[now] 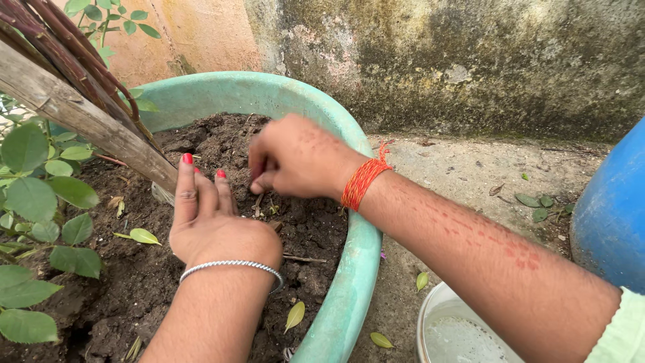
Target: The person adjusts the stems of a flowering plant in a large pot, then uses their hands to loosen and break up the soil around the base of the plant. They continue to work the soil with their fingers, ensuring it is aerated and settled around the roots.
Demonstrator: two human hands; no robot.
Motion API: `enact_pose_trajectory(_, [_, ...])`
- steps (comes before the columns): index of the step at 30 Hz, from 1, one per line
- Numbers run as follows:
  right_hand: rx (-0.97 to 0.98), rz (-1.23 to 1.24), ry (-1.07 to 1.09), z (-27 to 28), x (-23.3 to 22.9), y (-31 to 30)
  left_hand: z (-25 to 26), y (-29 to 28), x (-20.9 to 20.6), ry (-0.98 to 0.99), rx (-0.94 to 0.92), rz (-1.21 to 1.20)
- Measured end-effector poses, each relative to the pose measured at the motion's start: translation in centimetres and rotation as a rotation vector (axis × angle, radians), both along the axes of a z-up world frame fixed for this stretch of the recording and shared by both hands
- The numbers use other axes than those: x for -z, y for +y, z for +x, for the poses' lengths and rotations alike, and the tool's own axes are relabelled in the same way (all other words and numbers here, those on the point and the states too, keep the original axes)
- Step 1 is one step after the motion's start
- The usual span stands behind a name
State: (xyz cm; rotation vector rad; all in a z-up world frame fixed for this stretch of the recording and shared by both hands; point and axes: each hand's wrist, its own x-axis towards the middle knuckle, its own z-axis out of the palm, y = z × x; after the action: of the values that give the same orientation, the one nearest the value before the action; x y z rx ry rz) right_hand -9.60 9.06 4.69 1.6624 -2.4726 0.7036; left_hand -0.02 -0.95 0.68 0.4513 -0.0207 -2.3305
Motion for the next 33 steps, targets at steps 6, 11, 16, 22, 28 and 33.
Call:
enact_pose_trajectory(6, [-0.238,0.165,0.187,1.1,0.6,0.6,0.0,-1.4,1.9,-0.154,0.094,-0.344])
enact_pose_trajectory(11, [-0.283,0.221,0.201,1.1,0.6,0.3,0.4,-1.1,1.5,-0.23,0.112,-0.404])
enact_pose_trajectory(16, [-0.24,0.221,0.1,0.8,0.7,0.0,-0.1,-1.3,2.2,-0.04,0.122,-0.287])
enact_pose_trajectory(22, [-0.212,0.043,0.063,0.7,0.5,-0.1,-0.3,-1.5,2.5,-0.157,0.076,-0.353])
enact_pose_trajectory(28, [-0.141,-0.147,0.095,-0.2,1.0,0.1,-0.3,-1.5,2.7,-0.173,0.041,-0.375])
enact_pose_trajectory(33, [-0.176,0.086,0.209,-0.2,2.1,0.3,-0.8,-2.2,3.7,-0.086,0.074,-0.29])
